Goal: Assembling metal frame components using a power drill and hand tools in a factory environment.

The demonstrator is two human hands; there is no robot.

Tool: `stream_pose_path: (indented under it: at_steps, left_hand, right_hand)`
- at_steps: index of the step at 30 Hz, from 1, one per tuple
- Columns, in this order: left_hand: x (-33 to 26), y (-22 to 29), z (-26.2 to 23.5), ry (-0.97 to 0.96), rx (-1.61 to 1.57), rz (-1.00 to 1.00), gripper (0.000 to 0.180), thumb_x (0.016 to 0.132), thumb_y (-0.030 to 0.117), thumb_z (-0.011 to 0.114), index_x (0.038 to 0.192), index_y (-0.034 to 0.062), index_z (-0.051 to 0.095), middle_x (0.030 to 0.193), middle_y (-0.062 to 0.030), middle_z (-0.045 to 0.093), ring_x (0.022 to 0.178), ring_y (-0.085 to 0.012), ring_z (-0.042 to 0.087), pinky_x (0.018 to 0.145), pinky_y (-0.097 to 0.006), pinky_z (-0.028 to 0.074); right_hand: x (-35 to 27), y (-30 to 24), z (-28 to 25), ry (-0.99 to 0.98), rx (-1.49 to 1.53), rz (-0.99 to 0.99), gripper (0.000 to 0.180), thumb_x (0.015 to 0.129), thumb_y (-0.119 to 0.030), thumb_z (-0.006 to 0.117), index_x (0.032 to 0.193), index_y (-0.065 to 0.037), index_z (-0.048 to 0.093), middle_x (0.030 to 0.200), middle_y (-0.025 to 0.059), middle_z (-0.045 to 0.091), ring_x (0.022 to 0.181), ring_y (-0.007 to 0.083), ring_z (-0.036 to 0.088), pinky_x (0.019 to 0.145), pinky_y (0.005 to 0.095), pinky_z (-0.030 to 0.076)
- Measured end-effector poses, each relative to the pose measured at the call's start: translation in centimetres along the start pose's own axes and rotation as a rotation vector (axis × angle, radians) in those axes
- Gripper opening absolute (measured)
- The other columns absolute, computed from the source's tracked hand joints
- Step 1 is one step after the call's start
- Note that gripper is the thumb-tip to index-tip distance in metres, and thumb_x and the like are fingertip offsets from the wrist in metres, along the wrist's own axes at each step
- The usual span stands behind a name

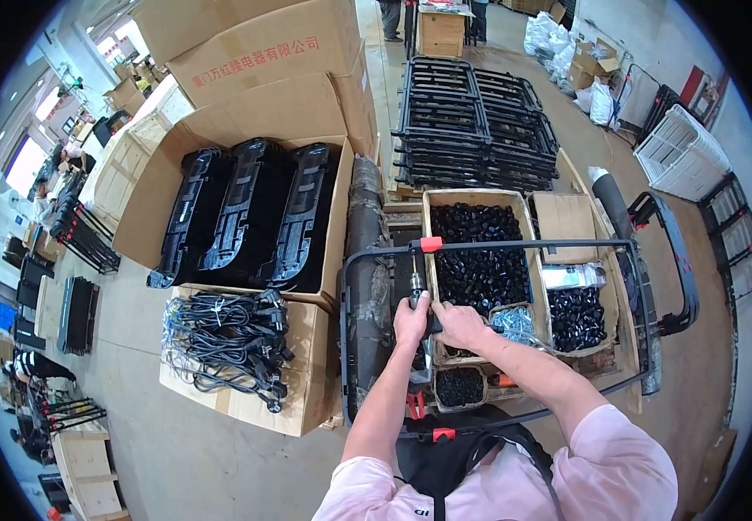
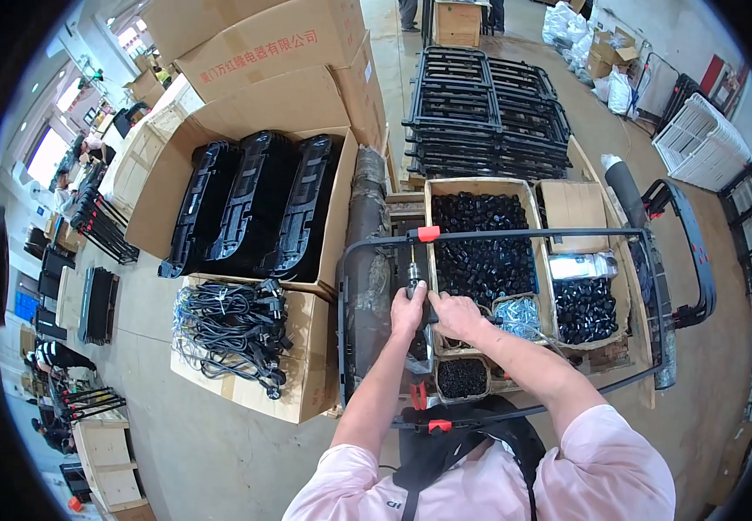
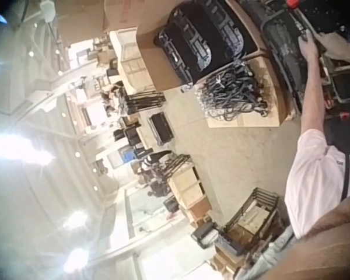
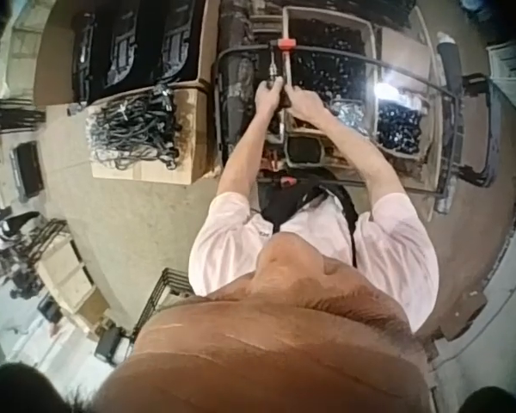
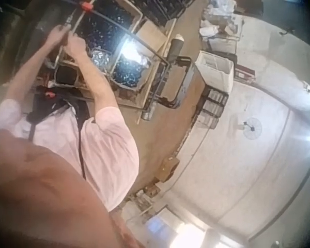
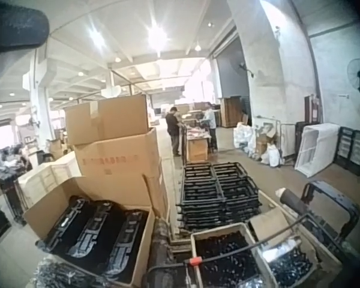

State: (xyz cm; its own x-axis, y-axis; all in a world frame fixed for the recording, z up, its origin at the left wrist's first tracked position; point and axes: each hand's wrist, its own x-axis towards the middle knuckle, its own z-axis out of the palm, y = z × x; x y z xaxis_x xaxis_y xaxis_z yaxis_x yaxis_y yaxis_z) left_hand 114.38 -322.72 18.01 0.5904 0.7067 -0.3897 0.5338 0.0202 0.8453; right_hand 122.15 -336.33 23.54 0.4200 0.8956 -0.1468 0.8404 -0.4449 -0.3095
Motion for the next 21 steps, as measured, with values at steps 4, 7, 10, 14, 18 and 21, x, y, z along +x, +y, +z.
stream_pose_path:
  at_steps: [4, 7, 10, 14, 18, 21]
  left_hand:
    - [0.2, 0.2, -0.2, 0.016, 0.043, 0.003, 0.064, 0.091, 0.061, 0.065, 0.108, -0.0011, 0.068, 0.105, -0.0238, 0.072, 0.102, -0.0374, 0.069, 0.091, -0.046, 0.051]
    - [0.1, 0.8, -0.1, 0.004, 0.085, -0.007, 0.064, 0.091, 0.061, 0.064, 0.108, -0.0005, 0.067, 0.106, -0.0246, 0.072, 0.104, -0.0394, 0.069, 0.092, -0.047, 0.051]
    - [0.2, 0.8, -0.1, -0.010, 0.107, -0.013, 0.065, 0.092, 0.062, 0.064, 0.108, -0.0008, 0.067, 0.107, -0.0254, 0.072, 0.106, -0.0406, 0.068, 0.093, -0.047, 0.051]
    - [0.9, 0.6, 0.0, -0.008, 0.144, -0.015, 0.067, 0.093, 0.062, 0.062, 0.111, -0.0021, 0.064, 0.110, -0.0269, 0.071, 0.109, -0.0420, 0.068, 0.095, -0.048, 0.050]
    - [1.4, 0.8, 0.4, -0.015, 0.178, -0.018, 0.068, 0.094, 0.062, 0.061, 0.115, -0.0024, 0.062, 0.112, -0.0276, 0.070, 0.111, -0.0432, 0.067, 0.096, -0.049, 0.050]
    - [1.6, 1.0, 0.5, -0.015, 0.192, -0.028, 0.068, 0.094, 0.062, 0.061, 0.117, -0.0019, 0.061, 0.114, -0.0279, 0.070, 0.113, -0.0439, 0.066, 0.097, -0.050, 0.049]
  right_hand:
    - [0.2, -0.1, 0.1, 0.013, 0.025, 0.004, 0.066, 0.077, -0.030, 0.084, 0.125, 0.002, 0.052, 0.101, 0.0209, 0.068, 0.090, 0.0411, 0.072, 0.078, 0.0487, 0.060]
    - [0.1, 0.3, 0.2, 0.059, 0.065, 0.008, 0.066, 0.073, -0.028, 0.086, 0.121, 0.002, 0.053, 0.099, 0.0232, 0.070, 0.088, 0.0425, 0.072, 0.077, 0.0505, 0.059]
    - [0.2, 0.6, 0.6, 0.049, 0.057, 0.013, 0.066, 0.073, -0.028, 0.086, 0.119, 0.004, 0.052, 0.096, 0.0245, 0.071, 0.087, 0.0433, 0.072, 0.077, 0.0505, 0.060]
    - [0.4, 0.5, 0.8, 0.080, 0.094, 0.021, 0.066, 0.073, -0.028, 0.086, 0.119, 0.004, 0.051, 0.094, 0.0256, 0.072, 0.085, 0.0443, 0.072, 0.076, 0.0509, 0.060]
    - [0.7, 0.9, 0.9, 0.070, 0.114, 0.040, 0.068, 0.073, -0.028, 0.085, 0.121, 0.005, 0.049, 0.095, 0.0265, 0.072, 0.085, 0.0449, 0.072, 0.076, 0.0512, 0.059]
    - [0.9, 1.2, 0.9, 0.093, 0.131, 0.033, 0.067, 0.075, -0.028, 0.082, 0.123, 0.004, 0.048, 0.095, 0.0270, 0.072, 0.085, 0.0450, 0.072, 0.077, 0.0512, 0.059]
